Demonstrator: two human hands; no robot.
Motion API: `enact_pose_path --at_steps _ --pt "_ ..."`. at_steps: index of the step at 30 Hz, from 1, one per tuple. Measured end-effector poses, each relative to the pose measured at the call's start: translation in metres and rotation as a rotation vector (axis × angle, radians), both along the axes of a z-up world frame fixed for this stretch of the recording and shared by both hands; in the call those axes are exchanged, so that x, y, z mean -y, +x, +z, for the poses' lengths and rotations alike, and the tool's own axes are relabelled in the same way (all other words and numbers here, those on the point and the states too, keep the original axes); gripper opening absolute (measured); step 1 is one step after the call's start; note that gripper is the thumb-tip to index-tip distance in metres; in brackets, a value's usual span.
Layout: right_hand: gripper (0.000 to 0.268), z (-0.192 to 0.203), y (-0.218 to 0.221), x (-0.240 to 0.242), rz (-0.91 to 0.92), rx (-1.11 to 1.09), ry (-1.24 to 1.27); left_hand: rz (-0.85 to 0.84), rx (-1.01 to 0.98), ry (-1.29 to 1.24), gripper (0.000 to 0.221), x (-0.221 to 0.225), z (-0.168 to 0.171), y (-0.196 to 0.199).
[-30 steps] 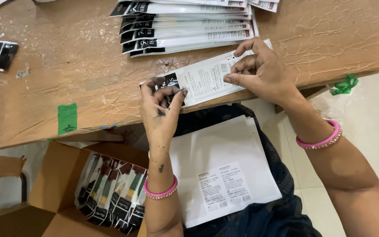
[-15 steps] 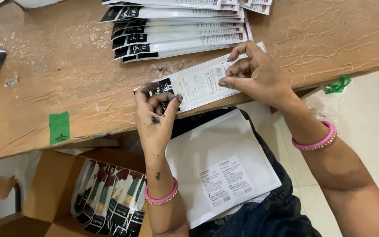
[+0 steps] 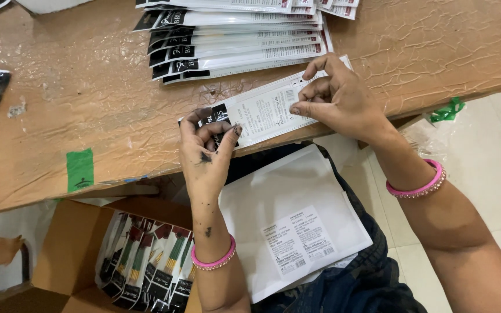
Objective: The person picks up a white paper label from their lap, removes the backing to expose the adhesive, and presses the label onto a black-and-white paintbrush package on the table.
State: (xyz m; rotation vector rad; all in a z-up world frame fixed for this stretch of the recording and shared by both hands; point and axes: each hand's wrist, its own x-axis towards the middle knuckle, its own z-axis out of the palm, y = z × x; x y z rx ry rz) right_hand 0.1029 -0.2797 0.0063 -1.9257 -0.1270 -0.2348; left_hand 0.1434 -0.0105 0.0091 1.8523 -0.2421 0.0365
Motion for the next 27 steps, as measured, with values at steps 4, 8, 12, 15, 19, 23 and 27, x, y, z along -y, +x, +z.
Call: enact_pose_path --at_steps 4,8,12,15,19,23,27 --pt "0.049 -0.001 0.002 0.0 -0.004 -0.06 0.093 -0.054 -0.037 -0.149 0.056 0.0 -0.003 0.002" --pt "0.048 0.002 0.003 0.001 0.045 -0.05 0.106 -0.087 -0.027 -0.178 0.057 0.0 -0.002 -0.001" --pt "0.034 0.005 0.002 -0.001 0.048 -0.038 0.039 0.069 0.184 0.08 0.041 -0.001 -0.003 -0.006" --pt "0.021 0.0 0.0 0.002 0.034 -0.009 -0.008 0.118 0.371 0.187 0.041 0.002 -0.003 -0.007" --pt "0.013 -0.006 0.0 0.005 0.059 0.017 0.059 0.163 0.441 0.269 0.036 0.006 -0.011 -0.011" --pt "0.013 -0.019 0.0 0.026 -0.061 -0.084 0.193 0.182 0.563 0.404 0.035 0.007 -0.012 -0.011" --pt "0.017 -0.02 0.003 0.027 0.085 -0.032 0.517 0.188 0.505 0.49 0.032 0.012 0.006 -0.018"
